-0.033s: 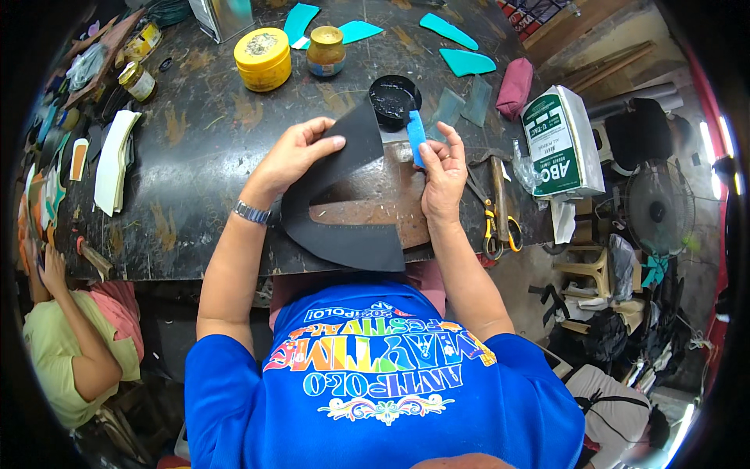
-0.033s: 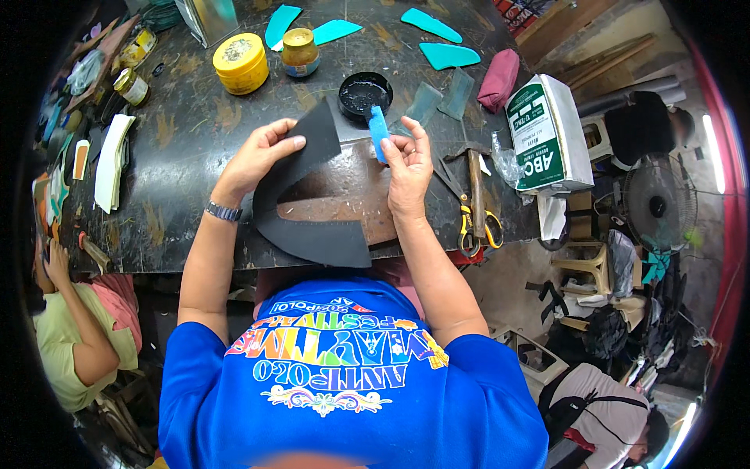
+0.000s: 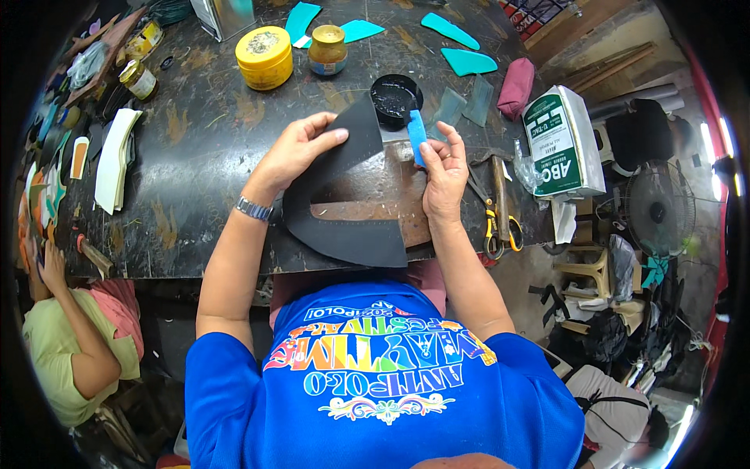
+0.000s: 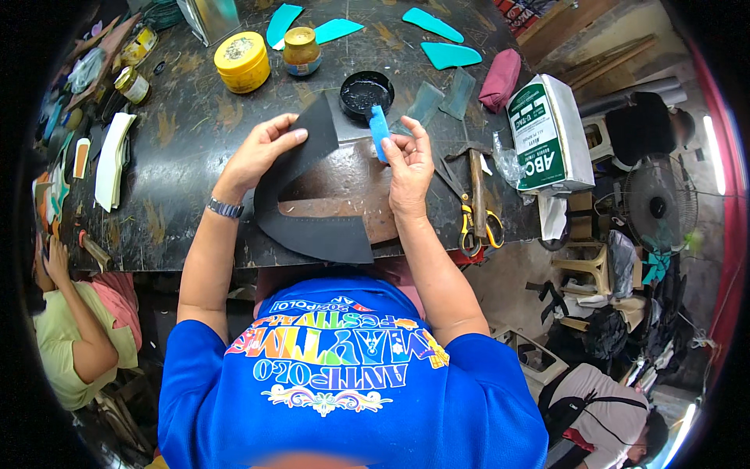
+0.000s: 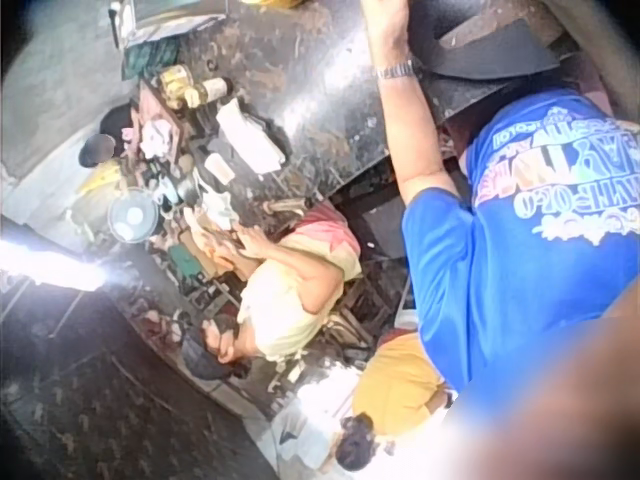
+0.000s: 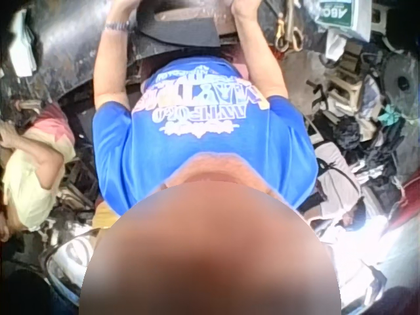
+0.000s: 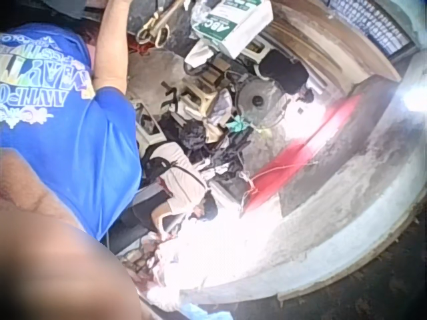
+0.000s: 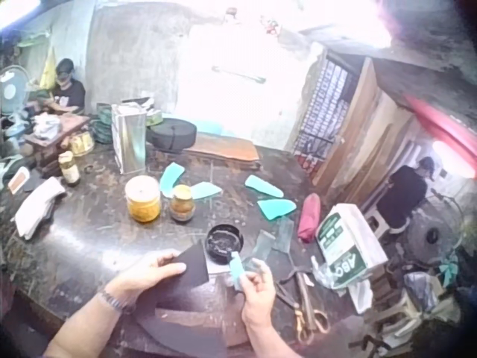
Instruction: The person cuts a black sheet with scissors, applies adhesive to a teal sheet, and assembles the pieces on a workbench. They also apply a dark substance to the black sheet and fold it.
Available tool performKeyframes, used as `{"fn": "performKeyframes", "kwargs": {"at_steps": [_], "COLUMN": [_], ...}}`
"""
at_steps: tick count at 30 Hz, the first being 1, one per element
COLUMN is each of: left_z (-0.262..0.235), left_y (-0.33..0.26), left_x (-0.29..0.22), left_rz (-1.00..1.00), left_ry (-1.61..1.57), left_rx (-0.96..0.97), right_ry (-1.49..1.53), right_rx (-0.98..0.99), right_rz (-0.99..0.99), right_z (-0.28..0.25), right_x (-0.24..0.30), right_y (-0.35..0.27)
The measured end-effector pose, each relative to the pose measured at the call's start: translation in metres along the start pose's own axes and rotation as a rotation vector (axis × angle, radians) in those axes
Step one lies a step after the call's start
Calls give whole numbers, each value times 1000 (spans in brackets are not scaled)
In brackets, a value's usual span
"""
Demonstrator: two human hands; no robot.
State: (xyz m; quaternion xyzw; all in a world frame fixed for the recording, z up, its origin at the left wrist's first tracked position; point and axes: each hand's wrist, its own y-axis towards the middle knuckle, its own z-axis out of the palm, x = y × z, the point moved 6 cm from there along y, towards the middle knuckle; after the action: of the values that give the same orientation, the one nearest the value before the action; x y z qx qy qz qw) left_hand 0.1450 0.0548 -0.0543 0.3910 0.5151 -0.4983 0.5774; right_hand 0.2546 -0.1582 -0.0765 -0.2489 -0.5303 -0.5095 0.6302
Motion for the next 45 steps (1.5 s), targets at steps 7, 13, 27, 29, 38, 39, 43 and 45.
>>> {"fn": "performKeyframes", "kwargs": {"at_steps": [7, 13, 27, 29, 38, 39, 43, 45], "left_z": [-2, 0, 0, -1, -7, -7, -10, -12], "left_y": [3, -3, -3, -3, -3, -2, -2, -2], "left_x": [9, 19, 19, 20, 20, 19, 20, 20], "left_rz": [48, 58, 99, 98, 60, 72, 71, 80], "left_ry": [-65, -50, 5, -1, -153, -158, -159, -177], "left_rx": [-58, -63, -58, -55, -106, -107, -133, -149], "right_ry": [52, -45, -86, -98, -167, -167, -127, -107], "right_rx": [-26, 146, 210, 223, 258, 258, 252, 246], "right_rz": [150, 35, 15, 29, 72, 83, 94, 114], "right_z": [2, 34, 52, 52, 43, 42, 37, 34], "right_x": [3, 32, 40, 39, 44, 44, 45, 44], "right_y": [-3, 1, 13, 12, -14, -18, -30, -32]}}
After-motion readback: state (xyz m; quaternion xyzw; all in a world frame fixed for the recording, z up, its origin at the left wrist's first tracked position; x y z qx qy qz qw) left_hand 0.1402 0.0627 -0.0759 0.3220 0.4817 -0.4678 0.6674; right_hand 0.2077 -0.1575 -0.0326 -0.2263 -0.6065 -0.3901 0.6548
